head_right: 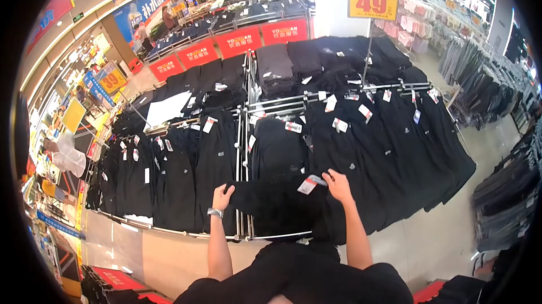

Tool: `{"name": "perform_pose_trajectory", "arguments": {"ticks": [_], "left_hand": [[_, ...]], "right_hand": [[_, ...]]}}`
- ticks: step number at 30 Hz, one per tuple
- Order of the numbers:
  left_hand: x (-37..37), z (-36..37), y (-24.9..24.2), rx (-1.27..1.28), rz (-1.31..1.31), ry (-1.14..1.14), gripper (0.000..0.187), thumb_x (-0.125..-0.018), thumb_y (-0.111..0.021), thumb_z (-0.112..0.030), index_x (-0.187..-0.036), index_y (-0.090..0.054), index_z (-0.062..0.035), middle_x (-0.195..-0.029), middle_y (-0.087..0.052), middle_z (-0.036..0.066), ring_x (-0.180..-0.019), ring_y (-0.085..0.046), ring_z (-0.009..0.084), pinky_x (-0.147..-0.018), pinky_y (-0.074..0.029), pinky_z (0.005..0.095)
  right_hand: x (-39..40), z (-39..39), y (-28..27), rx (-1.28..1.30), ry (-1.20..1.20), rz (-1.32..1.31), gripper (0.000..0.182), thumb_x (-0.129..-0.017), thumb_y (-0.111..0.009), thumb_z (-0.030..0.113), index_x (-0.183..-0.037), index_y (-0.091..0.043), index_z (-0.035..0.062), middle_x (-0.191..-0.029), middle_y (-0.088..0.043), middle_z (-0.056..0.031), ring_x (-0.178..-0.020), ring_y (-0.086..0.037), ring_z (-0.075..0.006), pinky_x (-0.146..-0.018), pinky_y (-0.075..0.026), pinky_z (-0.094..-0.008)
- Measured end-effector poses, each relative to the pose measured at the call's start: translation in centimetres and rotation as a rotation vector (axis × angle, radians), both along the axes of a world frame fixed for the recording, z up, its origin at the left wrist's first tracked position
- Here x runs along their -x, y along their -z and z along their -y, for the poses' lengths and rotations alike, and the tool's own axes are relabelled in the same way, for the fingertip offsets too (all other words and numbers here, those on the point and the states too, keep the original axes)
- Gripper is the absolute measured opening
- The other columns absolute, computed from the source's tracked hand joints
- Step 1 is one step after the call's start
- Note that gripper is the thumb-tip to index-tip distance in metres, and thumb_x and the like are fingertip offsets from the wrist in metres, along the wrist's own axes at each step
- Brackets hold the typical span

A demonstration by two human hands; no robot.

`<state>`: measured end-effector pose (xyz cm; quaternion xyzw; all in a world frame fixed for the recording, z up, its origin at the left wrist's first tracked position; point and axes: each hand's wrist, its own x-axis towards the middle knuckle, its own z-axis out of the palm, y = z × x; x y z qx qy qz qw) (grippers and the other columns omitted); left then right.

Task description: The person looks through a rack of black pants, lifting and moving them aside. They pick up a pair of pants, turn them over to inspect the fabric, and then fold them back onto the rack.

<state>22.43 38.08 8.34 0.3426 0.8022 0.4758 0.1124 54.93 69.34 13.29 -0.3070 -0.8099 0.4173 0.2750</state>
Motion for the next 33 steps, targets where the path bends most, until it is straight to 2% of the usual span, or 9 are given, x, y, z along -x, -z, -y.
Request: {"name": "perform_pose_trajectory", "arguments": {"ticks": [5, 8, 13, 17, 18, 21, 23, 29, 33], "left_hand": [[-1.9, 0.4, 0.0, -0.001, 0.111, -0.001, 0.030, -0.087, -0.066, -0.025, -0.086, -0.064, 0.0046, -0.069, -0.064, 0.012, -0.066, -0.060, 0.0118, -0.062, -0.047, 0.0296], [-2.3, 0.1, 2.4, 0.198, -0.065, -0.081, 0.036, -0.082, -0.068, -0.032, -0.092, -0.066, 0.0025, -0.083, -0.067, 0.018, -0.077, -0.065, 0.0323, -0.073, -0.050, 0.0379], [-10.7, -6.1, -4.0, 0.021, -0.413, 0.087, 0.038, -0.076, -0.071, -0.026, -0.107, -0.064, -0.0044, -0.127, -0.053, 0.017, -0.113, -0.051, 0.0375, -0.096, -0.042, 0.0438], [-14.1, -9.8, -0.7, -0.175, -0.169, 0.399, 0.033, -0.081, -0.069, -0.023, -0.106, -0.062, -0.0015, -0.120, -0.058, 0.017, -0.119, -0.051, 0.0335, -0.103, -0.037, 0.0421], [-14.7, -10.0, 0.1, -0.181, -0.100, 0.306, 0.031, -0.082, -0.069, -0.024, -0.096, -0.062, 0.0025, -0.107, -0.064, 0.016, -0.108, -0.058, 0.0321, -0.095, -0.043, 0.0397], [-15.9, -9.1, -1.8, -0.126, -0.041, 0.251, 0.031, -0.082, -0.070, -0.025, -0.085, -0.060, 0.0044, -0.088, -0.065, 0.016, -0.085, -0.064, 0.0296, -0.077, -0.049, 0.0352], [-15.9, -8.7, -4.8, -0.047, 0.060, 0.255, 0.031, -0.081, -0.071, -0.024, -0.075, -0.057, 0.0034, -0.062, -0.054, 0.017, -0.055, -0.055, 0.0263, -0.055, -0.041, 0.0343], [-15.1, -8.8, -12.4, -0.198, -0.146, 0.219, 0.029, -0.082, -0.068, -0.019, -0.065, -0.058, 0.0016, -0.057, -0.056, 0.012, -0.053, -0.053, 0.0259, -0.053, -0.040, 0.0349], [-18.7, -10.8, -17.3, -0.534, 0.142, 0.806, 0.033, -0.083, -0.062, -0.017, -0.058, -0.047, -0.0003, -0.054, -0.047, 0.008, -0.054, -0.047, 0.0244, -0.062, -0.042, 0.0334]], "right_hand": [[-0.8, 2.0, -1.1, 0.102, 0.021, 0.135, 0.026, -0.090, -0.060, 0.021, -0.095, -0.058, -0.0046, -0.067, -0.056, -0.0161, -0.058, -0.053, -0.0190, -0.057, -0.043, -0.0330], [-0.2, 3.7, -0.8, -0.170, -0.048, 0.154, 0.024, -0.087, -0.062, 0.022, -0.098, -0.064, 0.0009, -0.109, -0.062, -0.0149, -0.098, -0.058, -0.0348, -0.084, -0.048, -0.0396], [2.2, 6.5, -2.2, -0.316, -0.205, -0.038, 0.023, -0.086, -0.062, 0.026, -0.094, -0.065, 0.0054, -0.097, -0.065, -0.0104, -0.091, -0.060, -0.0315, -0.082, -0.046, -0.0419], [2.9, 8.2, -7.0, -0.015, -0.241, -0.141, 0.020, -0.089, -0.059, 0.016, -0.087, -0.056, -0.0034, -0.078, -0.058, -0.0196, -0.069, -0.057, -0.0333, -0.062, -0.044, -0.0369], [2.4, 7.6, -7.8, 0.036, -0.233, -0.031, 0.021, -0.090, -0.059, 0.018, -0.095, -0.057, -0.0025, -0.082, -0.060, -0.0220, -0.075, -0.059, -0.0403, -0.064, -0.046, -0.0379], [0.9, 6.2, -8.2, 0.127, -0.183, -0.048, 0.020, -0.091, -0.058, 0.017, -0.094, -0.058, -0.0019, -0.074, -0.057, -0.0221, -0.057, -0.053, -0.0291, -0.059, -0.044, -0.0337], [0.3, 5.4, -6.3, 0.134, -0.164, -0.113, 0.019, -0.091, -0.058, 0.017, -0.092, -0.058, -0.0021, -0.070, -0.055, -0.0177, -0.058, -0.048, -0.0172, -0.059, -0.042, -0.0307], [-0.6, 4.4, -1.7, 0.548, -0.145, -0.304, 0.018, -0.093, -0.057, 0.018, -0.089, -0.060, 0.0003, -0.070, -0.051, 0.0021, -0.068, -0.043, -0.0070, -0.060, -0.039, -0.0259], [-1.0, 5.5, -4.2, 0.765, -0.479, -0.338, 0.011, -0.088, -0.057, 0.010, -0.089, -0.062, 0.0009, -0.117, -0.059, -0.0051, -0.105, -0.053, -0.0129, -0.090, -0.042, -0.0279]]}}
